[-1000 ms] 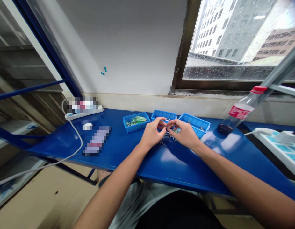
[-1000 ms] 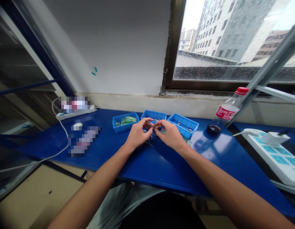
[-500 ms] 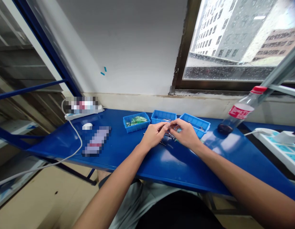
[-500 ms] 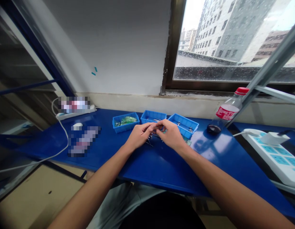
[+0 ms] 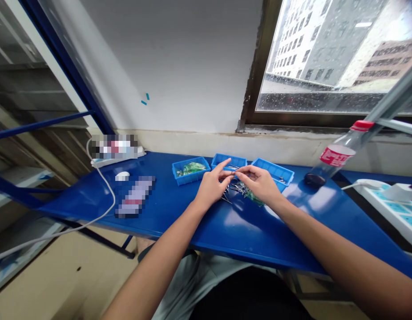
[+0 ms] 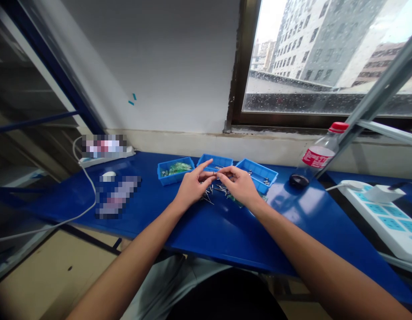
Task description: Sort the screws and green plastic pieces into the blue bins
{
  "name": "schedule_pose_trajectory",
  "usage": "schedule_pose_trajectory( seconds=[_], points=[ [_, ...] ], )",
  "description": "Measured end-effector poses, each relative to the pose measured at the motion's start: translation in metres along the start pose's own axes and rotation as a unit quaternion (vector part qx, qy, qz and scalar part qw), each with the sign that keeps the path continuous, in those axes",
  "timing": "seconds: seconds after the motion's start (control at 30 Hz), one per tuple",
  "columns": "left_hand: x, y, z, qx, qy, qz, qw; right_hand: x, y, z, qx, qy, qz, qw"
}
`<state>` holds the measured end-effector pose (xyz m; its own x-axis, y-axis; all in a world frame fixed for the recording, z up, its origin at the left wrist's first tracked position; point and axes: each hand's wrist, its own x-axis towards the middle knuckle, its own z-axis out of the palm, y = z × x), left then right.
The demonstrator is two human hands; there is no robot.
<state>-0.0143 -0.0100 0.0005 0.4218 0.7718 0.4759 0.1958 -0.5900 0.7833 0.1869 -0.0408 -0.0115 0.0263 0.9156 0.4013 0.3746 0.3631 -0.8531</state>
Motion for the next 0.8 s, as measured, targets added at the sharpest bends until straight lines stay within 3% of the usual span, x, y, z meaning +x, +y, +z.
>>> schedule_pose_trajectory(
  seconds=[0.4,0.6,0.8],
  points=[
    [-0.001,-0.007,0.001,0.091,-0.036,0.033,0.995,-0.003,-0.01,0.001,-0.036,-0.018,-0.011,0.999],
    [0.002,0.003,0.0,0.01,0.029,0.02,0.999,-0.001,-0.001,0.002,0.03,-0.012,0.01,0.999],
    [0.005,-0.001,0.0,-0.092,0.057,-0.015,0.994,-0.004,-0.011,0.003,-0.063,-0.014,-0.045,0.997]
  ],
)
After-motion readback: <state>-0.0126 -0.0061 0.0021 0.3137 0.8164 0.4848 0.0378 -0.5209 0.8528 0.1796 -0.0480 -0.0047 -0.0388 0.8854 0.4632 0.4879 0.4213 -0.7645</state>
